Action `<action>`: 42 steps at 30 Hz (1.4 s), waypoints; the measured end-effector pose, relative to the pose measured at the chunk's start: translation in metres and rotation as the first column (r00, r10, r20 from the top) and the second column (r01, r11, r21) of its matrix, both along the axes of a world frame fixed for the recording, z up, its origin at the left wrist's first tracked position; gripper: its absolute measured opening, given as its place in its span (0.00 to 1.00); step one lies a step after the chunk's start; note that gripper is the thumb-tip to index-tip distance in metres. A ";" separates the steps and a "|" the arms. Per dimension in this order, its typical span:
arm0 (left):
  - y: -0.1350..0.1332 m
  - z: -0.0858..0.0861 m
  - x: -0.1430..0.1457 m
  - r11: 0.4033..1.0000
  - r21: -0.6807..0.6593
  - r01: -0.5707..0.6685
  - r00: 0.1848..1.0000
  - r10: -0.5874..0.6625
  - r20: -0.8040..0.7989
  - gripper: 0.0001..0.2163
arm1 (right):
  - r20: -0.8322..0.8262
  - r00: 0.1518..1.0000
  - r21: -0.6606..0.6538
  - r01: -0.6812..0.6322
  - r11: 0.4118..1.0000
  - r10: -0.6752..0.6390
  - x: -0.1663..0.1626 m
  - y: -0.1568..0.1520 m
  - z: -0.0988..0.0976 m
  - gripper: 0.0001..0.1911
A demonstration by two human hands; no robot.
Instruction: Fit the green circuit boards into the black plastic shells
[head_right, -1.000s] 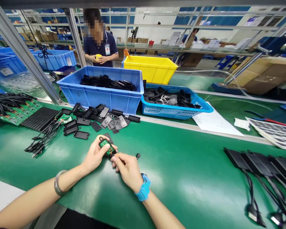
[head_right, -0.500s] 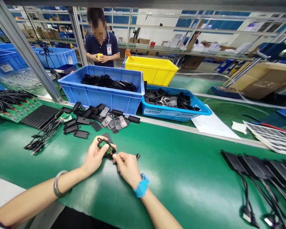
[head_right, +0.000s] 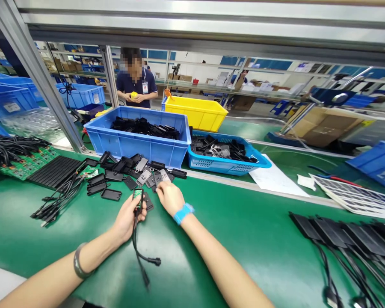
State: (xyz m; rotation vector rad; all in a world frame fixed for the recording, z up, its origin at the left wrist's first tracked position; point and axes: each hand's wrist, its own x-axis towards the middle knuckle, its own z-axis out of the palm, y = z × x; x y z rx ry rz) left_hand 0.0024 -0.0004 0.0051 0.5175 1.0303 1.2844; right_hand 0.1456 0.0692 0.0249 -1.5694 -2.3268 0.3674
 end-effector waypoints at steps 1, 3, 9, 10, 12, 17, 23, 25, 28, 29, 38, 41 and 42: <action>0.000 0.000 -0.001 1.000 0.015 0.020 1.000 -0.020 -0.011 0.17 | 0.023 0.999 0.020 0.033 0.999 -0.034 -0.007 0.013 0.000 0.08; -0.001 0.000 -0.001 0.996 0.063 0.065 0.998 -0.064 -0.015 0.15 | 0.043 0.996 0.038 0.077 0.996 -0.079 -0.020 0.031 -0.004 0.12; -0.003 -0.001 -0.002 0.971 0.146 0.188 0.982 -0.184 -0.039 0.31 | 0.011 0.996 0.064 0.083 0.994 -0.084 -0.025 0.037 -0.004 0.20; -0.004 -0.002 -0.003 0.967 0.142 0.211 0.977 -0.206 -0.044 0.32 | 0.002 0.997 0.070 0.082 0.994 -0.082 -0.019 0.034 -0.001 0.22; -0.004 -0.003 -0.002 0.956 0.139 0.258 0.966 -0.252 -0.059 0.31 | -0.079 0.993 0.076 0.088 0.993 -0.082 -0.004 0.024 0.006 0.24; -0.007 -0.006 0.000 0.919 0.119 0.376 0.926 -0.370 -0.072 0.25 | -0.696 0.710 -0.100 0.052 0.994 -0.108 0.027 -0.021 0.015 0.18; -0.011 -0.009 0.003 0.858 0.132 0.496 0.868 -0.494 -0.049 0.28 | -0.837 0.493 -0.350 -0.154 0.924 -0.235 0.030 -0.065 -0.002 0.18; -0.011 -0.010 0.002 0.846 0.136 0.516 0.856 -0.514 -0.057 0.28 | -0.846 0.476 -0.362 -0.186 0.914 -0.238 0.028 -0.069 -0.009 0.18; -0.010 -0.011 0.000 0.831 0.140 0.538 0.843 -0.531 -0.082 0.30 | -0.854 0.461 -0.361 -0.192 0.913 -0.241 0.026 -0.069 -0.013 0.17; -0.010 -0.011 -0.001 0.827 0.143 0.543 0.840 -0.536 -0.089 0.31 | -0.855 0.458 -0.361 -0.188 0.913 -0.244 0.026 -0.069 -0.013 0.17; -0.012 -0.009 0.005 0.833 0.153 0.532 0.846 -0.517 -0.128 0.26 | -0.847 0.459 -0.369 -0.142 0.919 -0.269 0.027 -0.072 -0.014 0.18; -0.014 -0.008 0.006 0.826 0.136 0.546 0.827 -0.508 -0.240 0.23 | -0.848 0.439 -0.392 -0.142 0.909 -0.297 0.026 -0.072 -0.014 0.20; -0.015 -0.007 0.006 0.821 0.143 0.553 0.817 -0.502 -0.283 0.24 | -0.846 0.439 -0.400 -0.147 0.905 -0.303 0.025 -0.071 -0.014 0.21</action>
